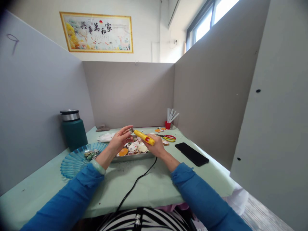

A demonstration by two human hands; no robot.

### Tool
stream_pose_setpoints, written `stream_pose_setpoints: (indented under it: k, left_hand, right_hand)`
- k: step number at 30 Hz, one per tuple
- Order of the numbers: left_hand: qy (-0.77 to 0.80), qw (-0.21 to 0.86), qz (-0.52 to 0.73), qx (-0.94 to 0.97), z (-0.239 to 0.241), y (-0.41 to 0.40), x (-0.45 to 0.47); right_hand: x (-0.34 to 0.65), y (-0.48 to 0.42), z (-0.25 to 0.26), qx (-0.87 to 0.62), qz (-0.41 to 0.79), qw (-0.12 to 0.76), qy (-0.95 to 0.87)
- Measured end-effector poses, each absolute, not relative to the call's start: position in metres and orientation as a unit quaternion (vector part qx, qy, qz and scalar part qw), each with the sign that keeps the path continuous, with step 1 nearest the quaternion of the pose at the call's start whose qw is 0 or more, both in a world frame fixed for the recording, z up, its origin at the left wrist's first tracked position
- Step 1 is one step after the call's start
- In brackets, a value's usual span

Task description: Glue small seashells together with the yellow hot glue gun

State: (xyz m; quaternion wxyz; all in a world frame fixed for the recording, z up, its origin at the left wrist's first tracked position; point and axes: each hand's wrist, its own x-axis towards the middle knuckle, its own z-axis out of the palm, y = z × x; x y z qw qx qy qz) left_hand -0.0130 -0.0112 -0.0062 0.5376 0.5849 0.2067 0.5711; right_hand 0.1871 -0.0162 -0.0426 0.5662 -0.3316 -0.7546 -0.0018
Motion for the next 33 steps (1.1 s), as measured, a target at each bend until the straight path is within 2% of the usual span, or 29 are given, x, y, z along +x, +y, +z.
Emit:
stream_pose_setpoints:
  k: [33]
  left_hand:
    - [0.232,0.567,0.613,0.499,-0.0053,-0.0083,-0.0103]
  right_hand:
    - [0.1886,-0.0199,-0.0403,-0.337,-0.009,0.552,-0.763]
